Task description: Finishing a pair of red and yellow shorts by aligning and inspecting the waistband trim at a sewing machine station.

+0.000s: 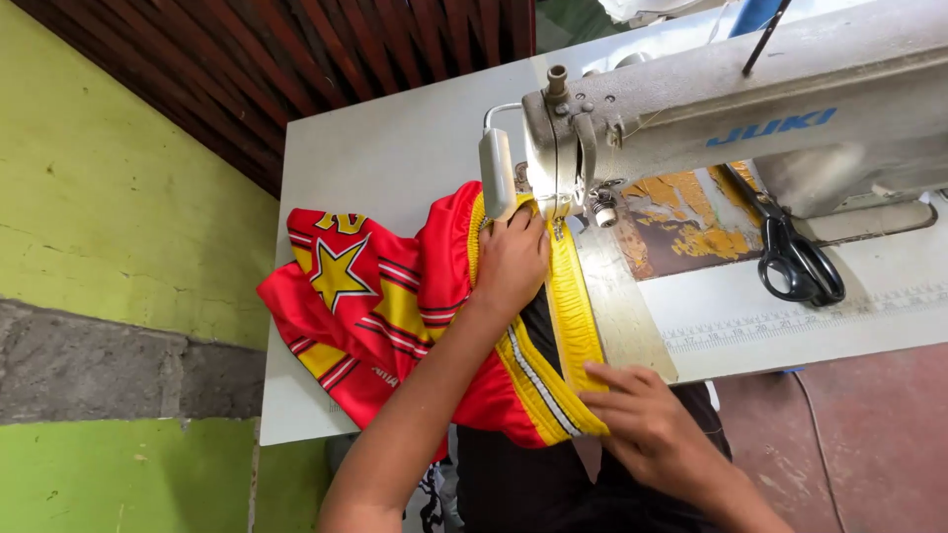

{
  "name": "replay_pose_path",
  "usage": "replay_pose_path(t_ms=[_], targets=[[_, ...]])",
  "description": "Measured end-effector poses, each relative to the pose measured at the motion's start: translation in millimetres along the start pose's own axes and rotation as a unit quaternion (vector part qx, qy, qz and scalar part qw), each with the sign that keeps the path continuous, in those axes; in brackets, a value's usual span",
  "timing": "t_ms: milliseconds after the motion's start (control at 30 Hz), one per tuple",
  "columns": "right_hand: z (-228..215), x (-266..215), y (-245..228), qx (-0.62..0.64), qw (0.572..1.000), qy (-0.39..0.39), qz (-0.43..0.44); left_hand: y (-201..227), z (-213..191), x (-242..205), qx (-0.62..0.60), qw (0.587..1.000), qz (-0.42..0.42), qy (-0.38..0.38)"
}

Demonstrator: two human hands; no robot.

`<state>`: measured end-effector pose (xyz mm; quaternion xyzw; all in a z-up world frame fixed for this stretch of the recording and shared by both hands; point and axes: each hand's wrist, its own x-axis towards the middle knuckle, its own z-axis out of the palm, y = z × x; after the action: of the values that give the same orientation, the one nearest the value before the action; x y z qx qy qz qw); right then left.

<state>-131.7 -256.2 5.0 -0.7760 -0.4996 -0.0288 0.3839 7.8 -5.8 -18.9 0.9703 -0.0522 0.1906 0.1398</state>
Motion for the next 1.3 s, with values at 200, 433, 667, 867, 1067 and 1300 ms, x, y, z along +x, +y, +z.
replay_pose_path(t_ms=[200, 433, 667, 867, 1067, 1300], targets=[[80.2, -146.6, 29.3, -0.049, 0.992, -0.034, -0.111, 15.6, 1.5, 4.9, 0.031, 0.986, -0.116, -0.118], [72.7, -127.9, -0.7, -0.014, 0.997, -0.073, 0.018, 13.6, 18.5, -0.1, 0.075, 0.987, -0.127, -0.069], [71.2, -115.9, 10.1, 0.006, 0.997, -0.062, 0.039, 1.2, 27.8, 16.9, 0.047, 0.986, -0.150, -0.063], [60.4, -75.1, 21.7, -0.028, 0.999, -0.022, -0.001, -30.0, 73.4, 27.8, 0.104, 0.987, -0.112, 0.054], [52.8, -44.5, 26.6, -0.005, 0.999, 0.006, 0.040, -33.7, 53.0, 46.3, -0.209, 0.933, -0.290, 0.048], [31.3, 6.9, 26.2, 0.038, 0.997, -0.012, 0.071, -67.5, 88.5, 80.7, -0.027, 0.976, -0.216, 0.002]])
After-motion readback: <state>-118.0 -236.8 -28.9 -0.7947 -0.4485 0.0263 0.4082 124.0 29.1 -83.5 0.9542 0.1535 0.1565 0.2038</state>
